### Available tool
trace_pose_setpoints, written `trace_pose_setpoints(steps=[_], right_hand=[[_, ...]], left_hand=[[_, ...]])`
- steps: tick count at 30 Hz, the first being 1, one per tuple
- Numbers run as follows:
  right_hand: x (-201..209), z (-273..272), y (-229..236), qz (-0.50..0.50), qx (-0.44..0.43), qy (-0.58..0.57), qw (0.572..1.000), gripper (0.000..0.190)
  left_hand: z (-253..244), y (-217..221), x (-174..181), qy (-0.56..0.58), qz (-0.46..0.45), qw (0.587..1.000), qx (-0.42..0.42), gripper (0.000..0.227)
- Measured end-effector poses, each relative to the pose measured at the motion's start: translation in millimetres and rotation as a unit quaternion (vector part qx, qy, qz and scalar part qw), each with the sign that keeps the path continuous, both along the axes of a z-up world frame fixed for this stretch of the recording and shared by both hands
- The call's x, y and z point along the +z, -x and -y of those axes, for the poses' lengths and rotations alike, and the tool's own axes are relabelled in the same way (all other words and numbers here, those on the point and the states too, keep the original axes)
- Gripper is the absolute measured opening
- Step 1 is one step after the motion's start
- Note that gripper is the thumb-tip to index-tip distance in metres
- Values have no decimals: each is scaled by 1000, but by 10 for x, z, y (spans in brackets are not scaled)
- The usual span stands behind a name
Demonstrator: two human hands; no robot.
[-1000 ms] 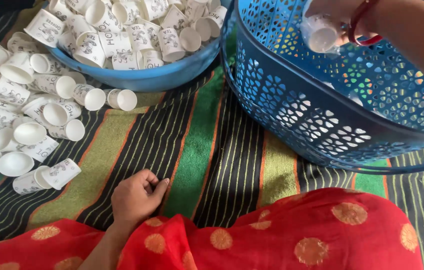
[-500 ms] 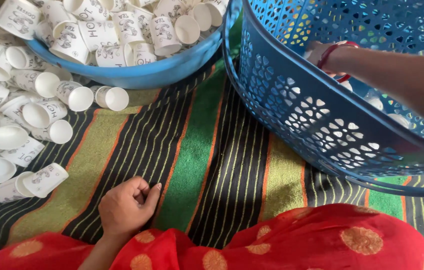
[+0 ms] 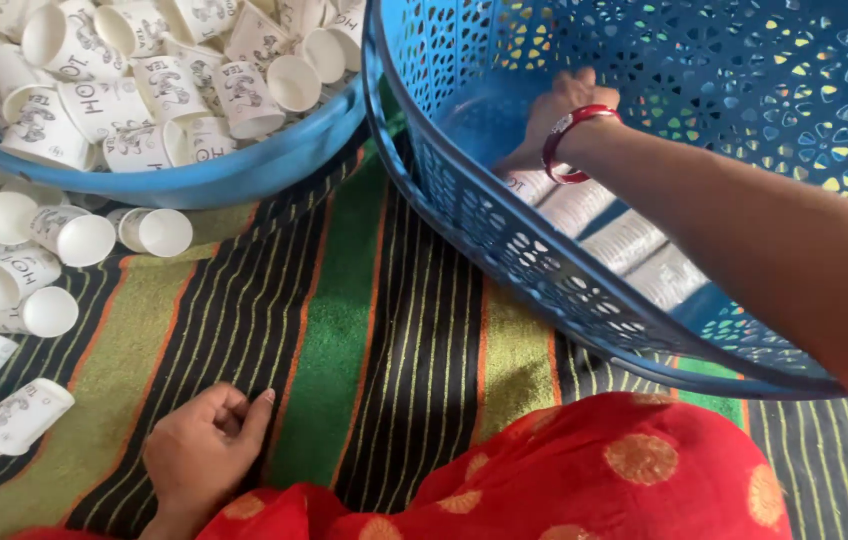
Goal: Stack paper cups and place them into a plastic bag for packaging.
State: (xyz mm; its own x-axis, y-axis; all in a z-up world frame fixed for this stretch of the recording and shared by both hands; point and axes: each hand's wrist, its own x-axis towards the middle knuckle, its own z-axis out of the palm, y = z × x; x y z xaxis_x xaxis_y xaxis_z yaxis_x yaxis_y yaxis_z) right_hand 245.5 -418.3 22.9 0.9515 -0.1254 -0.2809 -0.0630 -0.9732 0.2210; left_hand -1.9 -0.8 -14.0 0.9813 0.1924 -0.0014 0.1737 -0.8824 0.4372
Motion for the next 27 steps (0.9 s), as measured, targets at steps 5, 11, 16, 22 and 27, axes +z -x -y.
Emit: trace_pose_setpoints(steps=[5, 11, 16, 22, 27], right_hand=[[-166, -4, 172, 78, -8, 7, 997, 93], [-676, 177, 135, 123, 18, -122, 985, 106], [-288, 146, 431, -5, -30, -78, 996, 101], [-229, 117, 583, -114, 6, 9, 993, 89], [3, 251, 614, -126, 407, -130, 895, 102]], left_hand=[[854, -240, 535, -45, 341, 916, -205, 46], [2138, -665, 1360, 4, 392, 842, -372, 69], [2161, -770, 1232, -25, 328, 840, -431, 29], [2140, -708, 1186, -24, 301, 855, -422, 13], [2153, -707, 1183, 0, 299, 856, -421, 14]])
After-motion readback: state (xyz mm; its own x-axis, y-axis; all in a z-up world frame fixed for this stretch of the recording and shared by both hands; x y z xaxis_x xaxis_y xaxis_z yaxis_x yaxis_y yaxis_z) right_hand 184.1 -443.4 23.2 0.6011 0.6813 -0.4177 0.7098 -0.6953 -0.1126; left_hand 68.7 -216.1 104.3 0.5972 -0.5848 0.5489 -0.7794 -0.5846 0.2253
